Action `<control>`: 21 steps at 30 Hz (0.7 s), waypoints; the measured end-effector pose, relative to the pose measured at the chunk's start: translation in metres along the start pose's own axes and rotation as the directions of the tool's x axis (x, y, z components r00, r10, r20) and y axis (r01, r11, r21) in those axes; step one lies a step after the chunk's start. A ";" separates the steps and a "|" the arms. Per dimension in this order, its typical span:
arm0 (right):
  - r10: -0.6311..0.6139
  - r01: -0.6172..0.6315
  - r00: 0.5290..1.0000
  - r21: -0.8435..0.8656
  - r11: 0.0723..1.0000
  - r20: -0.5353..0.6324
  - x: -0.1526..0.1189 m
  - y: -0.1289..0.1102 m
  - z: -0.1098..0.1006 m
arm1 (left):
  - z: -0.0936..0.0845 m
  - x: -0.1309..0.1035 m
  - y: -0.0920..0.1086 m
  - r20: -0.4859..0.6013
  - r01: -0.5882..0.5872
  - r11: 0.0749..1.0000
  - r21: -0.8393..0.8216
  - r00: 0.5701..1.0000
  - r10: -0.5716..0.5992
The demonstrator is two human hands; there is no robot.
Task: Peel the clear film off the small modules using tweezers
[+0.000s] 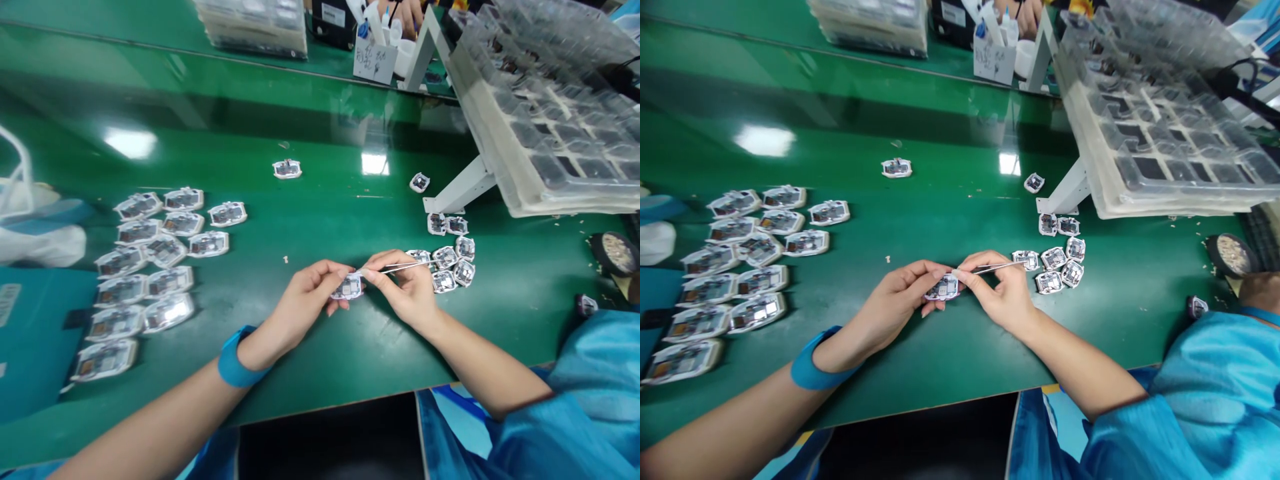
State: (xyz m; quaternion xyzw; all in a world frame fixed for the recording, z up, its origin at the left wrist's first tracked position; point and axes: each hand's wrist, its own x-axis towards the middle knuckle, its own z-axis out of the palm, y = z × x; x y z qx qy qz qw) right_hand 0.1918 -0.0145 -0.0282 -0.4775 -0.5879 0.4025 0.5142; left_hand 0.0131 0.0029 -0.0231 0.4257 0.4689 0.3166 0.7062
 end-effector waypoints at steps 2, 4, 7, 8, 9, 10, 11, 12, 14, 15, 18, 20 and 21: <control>-0.018 0.018 1.000 0.009 1.000 0.006 0.000 0.000 0.000 | 0.000 0.000 0.000 -0.003 0.000 1.000 -0.002 1.000 0.000; -0.031 0.031 0.999 -0.003 1.000 0.011 0.000 0.000 0.000 | 0.001 0.001 -0.001 -0.005 0.001 1.000 -0.001 1.000 -0.001; -0.033 0.034 0.999 -0.040 0.999 0.029 0.000 -0.001 -0.001 | 0.001 0.001 -0.001 -0.003 0.002 1.000 0.002 1.000 -0.002; -0.033 0.035 0.999 -0.049 0.998 0.039 0.000 -0.001 -0.001 | 0.001 0.001 0.000 -0.003 0.000 1.000 0.002 1.000 0.000; -0.034 0.036 0.998 -0.057 0.998 0.049 0.000 -0.002 -0.001 | 0.001 0.001 0.000 -0.003 -0.001 1.000 0.002 1.000 0.001; -0.035 0.038 0.998 -0.063 0.997 0.058 0.000 -0.002 -0.002 | 0.001 0.001 0.000 -0.004 -0.003 1.000 0.003 1.000 0.004; -0.036 0.040 0.997 -0.067 0.997 0.064 -0.001 -0.002 -0.002 | 0.001 0.001 0.000 -0.007 -0.005 1.000 0.003 1.000 0.005; -0.038 0.042 0.997 -0.070 0.997 0.065 -0.001 -0.002 -0.002 | 0.001 0.001 0.000 -0.012 -0.006 1.000 0.001 1.000 0.006; -0.035 0.039 0.997 -0.062 0.997 0.062 -0.001 -0.001 -0.002 | 0.001 0.001 0.000 -0.022 -0.003 1.000 -0.006 1.000 0.003; -0.027 0.030 0.998 -0.045 0.999 0.060 -0.002 -0.001 -0.002 | 0.001 0.002 0.000 -0.028 0.001 1.000 -0.011 1.000 -0.001; 0.018 -0.020 0.999 0.042 0.999 0.050 -0.001 0.001 -0.001 | 0.001 0.002 0.000 -0.034 0.011 0.999 -0.032 0.999 -0.012; 0.048 -0.051 0.998 0.087 0.995 0.037 -0.001 0.003 0.000 | 0.001 0.002 0.001 -0.032 0.012 0.999 -0.043 0.999 -0.014; 0.059 -0.061 0.998 0.096 0.994 0.030 -0.001 0.003 0.000 | 0.001 0.001 0.001 -0.030 0.014 0.999 -0.044 0.999 -0.015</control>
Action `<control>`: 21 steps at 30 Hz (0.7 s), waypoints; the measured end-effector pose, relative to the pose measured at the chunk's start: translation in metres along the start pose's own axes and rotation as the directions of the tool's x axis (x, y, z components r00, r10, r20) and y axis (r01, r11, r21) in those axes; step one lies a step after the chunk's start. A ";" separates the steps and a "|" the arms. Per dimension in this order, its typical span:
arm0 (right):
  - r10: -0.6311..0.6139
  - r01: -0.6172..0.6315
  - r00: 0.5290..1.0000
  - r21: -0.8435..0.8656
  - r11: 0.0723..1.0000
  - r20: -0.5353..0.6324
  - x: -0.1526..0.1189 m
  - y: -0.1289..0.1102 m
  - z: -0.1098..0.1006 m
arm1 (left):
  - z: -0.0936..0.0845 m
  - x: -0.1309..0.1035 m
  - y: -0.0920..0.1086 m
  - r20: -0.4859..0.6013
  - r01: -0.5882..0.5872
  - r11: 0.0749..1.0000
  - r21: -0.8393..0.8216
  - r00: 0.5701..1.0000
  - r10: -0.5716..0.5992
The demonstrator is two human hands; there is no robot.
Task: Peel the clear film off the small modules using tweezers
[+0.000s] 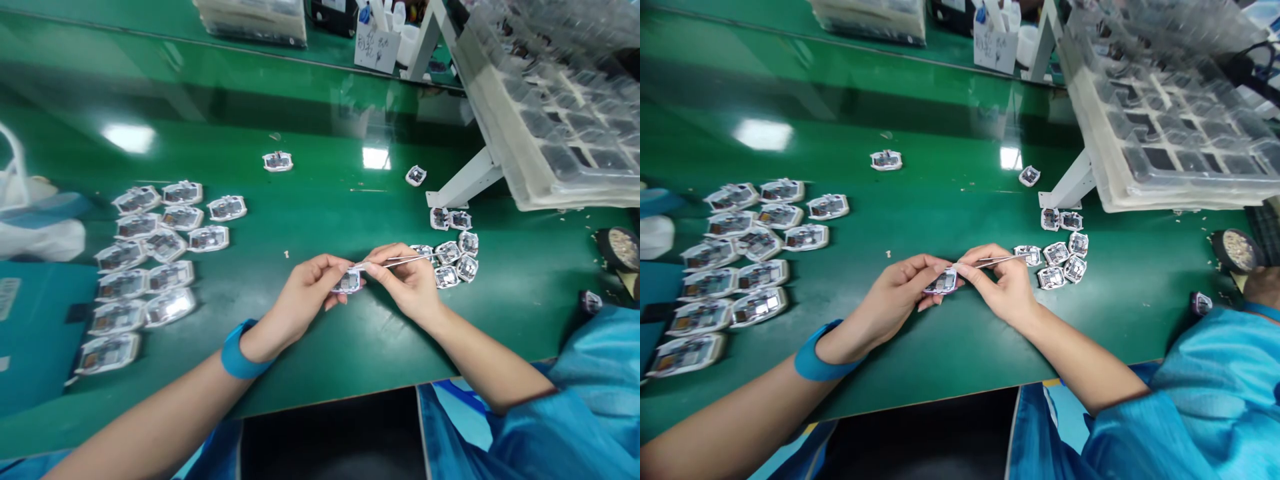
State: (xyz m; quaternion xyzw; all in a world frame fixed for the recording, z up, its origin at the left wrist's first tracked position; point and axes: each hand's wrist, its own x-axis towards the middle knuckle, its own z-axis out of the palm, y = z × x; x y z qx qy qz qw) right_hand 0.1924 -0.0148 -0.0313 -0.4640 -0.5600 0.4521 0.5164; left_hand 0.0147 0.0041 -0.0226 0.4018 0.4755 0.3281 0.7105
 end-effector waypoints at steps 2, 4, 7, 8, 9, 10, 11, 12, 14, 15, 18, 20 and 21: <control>0.014 -0.014 1.000 -0.004 1.000 -0.016 0.000 0.000 0.000 | 0.000 -0.001 0.000 -0.003 0.007 1.000 0.008 1.000 -0.007; 0.022 -0.022 1.000 -0.016 1.000 -0.020 0.000 0.000 0.000 | 0.000 -0.001 0.000 -0.008 0.018 1.000 0.016 1.000 -0.018; 0.005 -0.005 1.000 -0.049 0.999 -0.004 0.001 -0.002 -0.001 | 0.000 -0.001 -0.001 -0.006 0.027 1.000 0.016 1.000 -0.027; -0.005 0.005 1.000 -0.069 0.998 0.004 0.001 -0.003 -0.001 | 0.000 -0.001 -0.001 -0.004 0.028 1.000 0.014 1.000 -0.028; -0.017 0.018 1.000 -0.091 0.996 0.009 0.001 -0.003 -0.001 | 0.001 -0.001 -0.002 -0.003 0.029 1.000 0.011 1.000 -0.029; -0.026 0.028 1.000 -0.111 0.993 0.014 0.001 -0.004 -0.001 | 0.001 -0.001 -0.002 0.000 0.031 0.999 0.009 1.000 -0.031; -0.032 0.034 0.999 -0.125 0.992 0.017 0.001 -0.004 -0.001 | 0.001 -0.001 -0.002 0.003 0.032 0.999 0.007 0.999 -0.032; -0.033 0.035 0.999 -0.127 0.991 0.015 0.000 -0.004 -0.001 | 0.001 -0.001 -0.001 0.006 0.034 0.999 0.007 0.999 -0.034; -0.016 0.015 1.000 -0.087 0.996 -0.004 0.000 -0.002 0.001 | 0.001 0.000 -0.001 0.015 0.035 0.999 0.006 0.999 -0.035; 0.001 -0.002 1.000 -0.053 0.999 -0.018 0.000 -0.001 0.002 | 0.001 0.000 -0.001 0.021 0.032 0.999 0.001 0.999 -0.032; 0.050 -0.049 0.998 0.014 0.999 -0.043 0.000 0.001 0.003 | -0.001 0.000 -0.001 0.036 0.021 1.000 -0.020 0.999 -0.020; 0.054 -0.054 0.998 0.006 0.999 -0.031 0.001 0.000 0.003 | -0.002 0.000 -0.002 0.035 0.020 1.000 -0.016 0.999 -0.019; 0.050 -0.050 0.999 -0.003 0.999 -0.018 0.002 -0.001 0.002 | -0.002 0.000 -0.003 0.031 0.022 1.000 -0.009 0.999 -0.022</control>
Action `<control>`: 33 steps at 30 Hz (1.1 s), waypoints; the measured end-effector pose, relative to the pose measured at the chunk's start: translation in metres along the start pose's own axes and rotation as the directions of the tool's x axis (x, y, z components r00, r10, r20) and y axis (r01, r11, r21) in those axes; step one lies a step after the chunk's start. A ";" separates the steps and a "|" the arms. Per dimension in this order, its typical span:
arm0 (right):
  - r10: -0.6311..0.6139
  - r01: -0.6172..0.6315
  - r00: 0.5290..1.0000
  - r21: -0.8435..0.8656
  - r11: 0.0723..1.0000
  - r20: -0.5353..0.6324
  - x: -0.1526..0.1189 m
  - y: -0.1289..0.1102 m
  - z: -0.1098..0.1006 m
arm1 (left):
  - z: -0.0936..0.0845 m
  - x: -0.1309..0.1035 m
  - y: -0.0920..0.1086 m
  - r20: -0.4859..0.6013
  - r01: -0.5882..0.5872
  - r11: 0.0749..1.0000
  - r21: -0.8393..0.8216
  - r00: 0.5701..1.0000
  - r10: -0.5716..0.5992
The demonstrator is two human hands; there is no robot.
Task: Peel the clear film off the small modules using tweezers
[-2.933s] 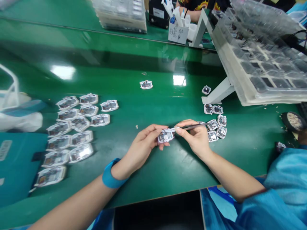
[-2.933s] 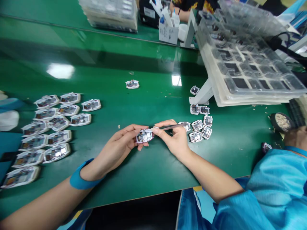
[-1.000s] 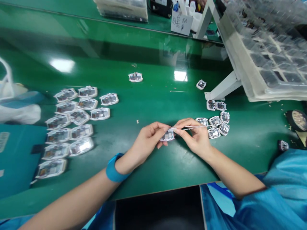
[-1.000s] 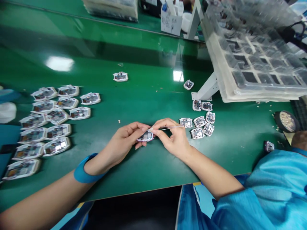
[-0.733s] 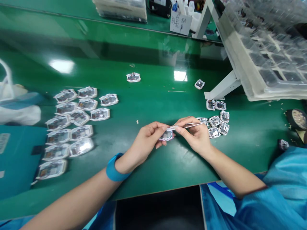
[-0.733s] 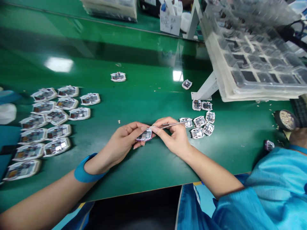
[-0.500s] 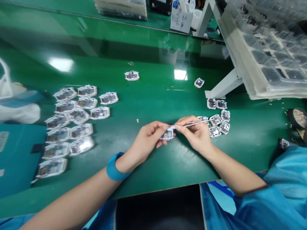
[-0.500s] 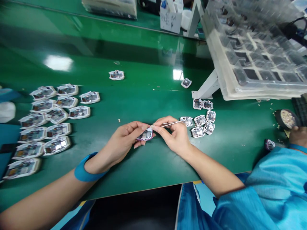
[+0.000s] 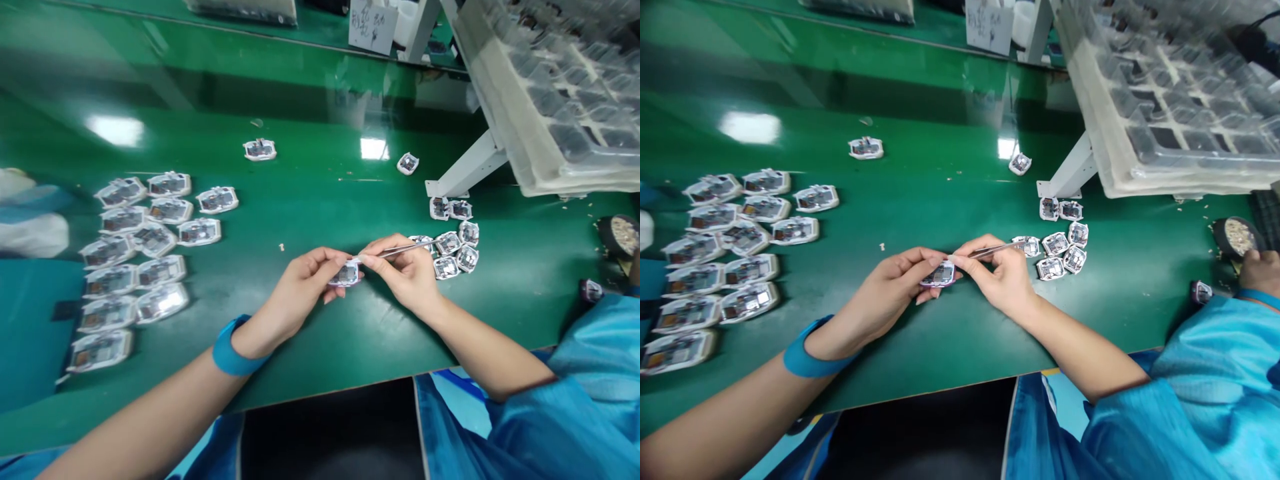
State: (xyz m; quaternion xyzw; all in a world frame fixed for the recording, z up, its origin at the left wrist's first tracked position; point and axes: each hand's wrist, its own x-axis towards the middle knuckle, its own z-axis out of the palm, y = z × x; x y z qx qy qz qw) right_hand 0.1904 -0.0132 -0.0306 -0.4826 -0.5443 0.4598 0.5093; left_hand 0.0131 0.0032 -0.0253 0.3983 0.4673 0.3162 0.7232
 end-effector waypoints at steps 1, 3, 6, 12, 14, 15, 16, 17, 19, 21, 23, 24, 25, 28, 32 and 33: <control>-0.007 0.007 1.000 -0.008 1.000 0.015 0.001 -0.001 -0.001 | 0.000 0.000 -0.001 -0.003 0.003 1.000 0.008 1.000 -0.003; -0.024 0.025 0.999 -0.026 0.999 0.044 0.001 -0.004 -0.002 | 0.000 0.000 -0.001 -0.005 0.005 1.000 0.015 1.000 -0.004; -0.044 0.046 0.998 -0.046 0.998 0.055 0.001 -0.006 -0.002 | 0.000 0.000 0.000 -0.002 0.002 1.000 0.009 1.000 -0.002; 0.023 -0.023 1.000 0.075 0.997 -0.004 0.001 -0.003 0.001 | -0.001 0.002 0.001 0.001 0.021 1.000 0.008 1.000 -0.021; 0.032 -0.030 0.999 0.087 0.996 -0.019 0.002 -0.002 0.001 | -0.002 0.002 0.000 0.008 0.023 1.000 0.013 1.000 -0.023; 0.033 -0.031 0.999 0.086 0.996 -0.021 0.002 -0.001 0.001 | -0.002 0.002 -0.001 0.012 0.023 1.000 0.014 1.000 -0.023; 0.032 -0.031 0.999 0.083 0.996 -0.019 0.002 -0.001 0.001 | -0.002 0.002 -0.001 0.014 0.023 1.000 0.013 1.000 -0.023; 0.032 -0.031 0.999 0.079 0.996 -0.014 0.002 -0.001 0.000 | -0.002 0.001 -0.001 0.016 0.022 1.000 0.010 1.000 -0.022; 0.030 -0.030 1.000 0.063 0.998 0.000 0.002 0.000 0.000 | -0.001 0.001 -0.002 0.015 0.019 1.000 0.003 1.000 -0.019; 0.020 -0.020 1.000 0.034 0.999 0.008 0.001 0.001 -0.001 | 0.000 0.000 -0.001 0.008 0.017 1.000 -0.006 1.000 -0.017; -0.004 0.004 1.000 -0.003 1.000 0.010 0.000 0.002 -0.001 | 0.001 0.000 0.000 0.006 0.016 1.000 -0.013 1.000 -0.016; -0.018 0.018 1.000 -0.021 1.000 0.010 0.000 0.002 -0.001 | 0.001 0.000 0.000 0.008 0.014 1.000 -0.016 1.000 -0.014; -0.030 0.030 1.000 -0.036 0.999 0.010 0.000 0.002 -0.001 | 0.001 0.000 0.000 0.011 0.012 1.000 -0.018 1.000 -0.012; -0.039 0.039 0.999 -0.025 0.999 -0.002 -0.001 0.002 0.000 | -0.001 0.000 0.000 0.026 0.002 1.000 -0.016 1.000 -0.002; 0.008 -0.006 1.000 0.080 0.997 -0.023 0.000 0.003 0.003 | -0.004 0.000 -0.002 0.034 -0.001 1.000 0.018 0.999 0.001; 0.014 -0.012 1.000 0.088 0.996 -0.026 0.000 0.004 0.003 | -0.004 0.000 -0.003 0.032 -0.001 0.999 0.032 1.000 -0.001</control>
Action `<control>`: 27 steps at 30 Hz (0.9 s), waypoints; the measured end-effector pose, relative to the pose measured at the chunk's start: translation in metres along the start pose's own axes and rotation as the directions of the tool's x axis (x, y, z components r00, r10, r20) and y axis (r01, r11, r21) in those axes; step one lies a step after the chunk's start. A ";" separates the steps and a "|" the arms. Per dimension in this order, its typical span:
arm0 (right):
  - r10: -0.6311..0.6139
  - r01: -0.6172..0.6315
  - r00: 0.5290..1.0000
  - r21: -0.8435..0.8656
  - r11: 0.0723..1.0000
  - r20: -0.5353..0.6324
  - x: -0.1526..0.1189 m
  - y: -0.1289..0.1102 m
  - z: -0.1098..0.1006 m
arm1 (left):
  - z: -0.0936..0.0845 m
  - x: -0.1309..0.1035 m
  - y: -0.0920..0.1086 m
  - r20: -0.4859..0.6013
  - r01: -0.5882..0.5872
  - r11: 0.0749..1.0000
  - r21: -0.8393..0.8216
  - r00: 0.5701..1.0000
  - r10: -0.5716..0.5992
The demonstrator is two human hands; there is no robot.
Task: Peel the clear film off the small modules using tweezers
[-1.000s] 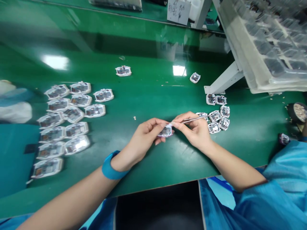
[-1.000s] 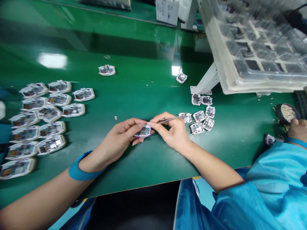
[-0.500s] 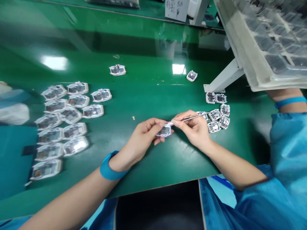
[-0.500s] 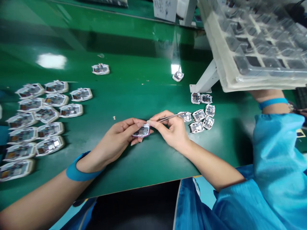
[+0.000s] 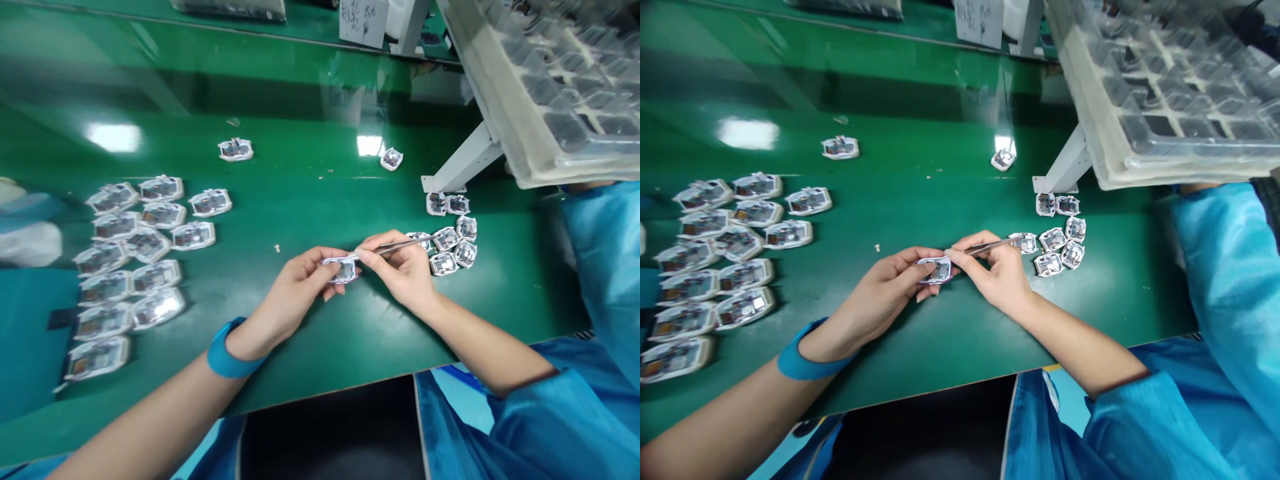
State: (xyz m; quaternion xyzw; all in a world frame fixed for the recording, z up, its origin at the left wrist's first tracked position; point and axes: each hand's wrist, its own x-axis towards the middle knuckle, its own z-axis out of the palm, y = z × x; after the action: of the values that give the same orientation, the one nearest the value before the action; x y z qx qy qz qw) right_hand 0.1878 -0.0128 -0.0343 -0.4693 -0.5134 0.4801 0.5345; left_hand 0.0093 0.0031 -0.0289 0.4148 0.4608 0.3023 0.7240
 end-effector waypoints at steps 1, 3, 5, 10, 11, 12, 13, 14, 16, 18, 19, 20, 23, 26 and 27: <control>0.000 0.000 1.000 -0.002 1.000 -0.003 0.000 0.001 0.000 | 0.000 0.000 0.000 -0.002 0.002 1.000 0.014 1.000 -0.002; -0.004 0.004 1.000 -0.025 1.000 0.002 0.000 0.002 -0.001 | 0.001 0.000 0.000 -0.005 0.003 0.999 0.035 1.000 -0.003; -0.010 0.010 1.000 -0.063 0.998 0.011 0.000 0.003 -0.002 | 0.001 0.000 0.000 -0.004 0.000 0.999 0.045 1.000 0.000; -0.036 0.042 0.999 -0.154 0.987 0.040 -0.001 0.000 -0.004 | 0.002 0.000 0.000 -0.011 -0.011 0.999 0.043 1.000 0.011; -0.042 0.049 0.998 -0.169 0.984 0.044 -0.001 -0.001 -0.004 | 0.002 0.000 0.000 -0.017 -0.012 0.999 0.040 1.000 0.013; -0.049 0.057 0.998 -0.184 0.981 0.048 -0.001 -0.002 -0.004 | 0.003 0.000 0.000 -0.023 -0.014 0.999 0.035 1.000 0.015; -0.061 0.070 0.997 -0.195 0.978 0.052 -0.002 -0.003 -0.003 | 0.003 0.000 0.000 -0.028 -0.015 0.999 0.028 0.999 0.016; -0.078 0.087 0.995 -0.201 0.976 0.056 -0.002 -0.003 -0.003 | 0.003 0.000 0.000 -0.033 -0.014 1.000 0.021 0.999 0.015; -0.117 0.126 0.991 -0.190 0.974 0.062 -0.003 -0.003 -0.002 | 0.004 0.000 0.001 -0.040 -0.011 1.000 0.003 0.999 0.011; -0.143 0.150 0.988 -0.166 0.975 0.055 -0.004 -0.001 -0.001 | 0.005 0.000 0.003 -0.050 -0.017 1.000 -0.016 0.999 0.016; -0.149 0.155 0.988 -0.154 0.976 0.047 -0.005 0.001 -0.001 | 0.005 -0.001 0.003 -0.053 -0.021 0.999 -0.025 0.998 0.020; -0.152 0.156 0.988 -0.143 0.977 0.040 -0.005 0.002 0.000 | 0.006 -0.001 0.004 -0.052 -0.026 0.999 -0.033 0.998 0.025; -0.157 0.161 0.987 -0.135 0.978 0.034 -0.005 0.004 0.000 | 0.005 -0.002 0.006 -0.037 -0.030 0.999 -0.044 0.999 0.029; -0.163 0.169 0.985 -0.169 0.971 0.047 -0.004 0.003 -0.001 | 0.003 -0.003 0.007 0.007 -0.028 0.999 -0.021 1.000 0.028; -0.162 0.168 0.986 -0.185 0.968 0.048 -0.003 0.003 -0.002 | 0.002 -0.004 0.007 0.032 -0.032 0.999 -0.010 0.999 0.032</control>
State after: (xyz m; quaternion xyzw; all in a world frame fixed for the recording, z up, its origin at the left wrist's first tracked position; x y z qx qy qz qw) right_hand 0.1897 -0.0159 -0.0374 -0.4654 -0.6023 0.3907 0.5177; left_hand 0.0092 0.0026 -0.0204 0.4236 0.4410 0.3093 0.7283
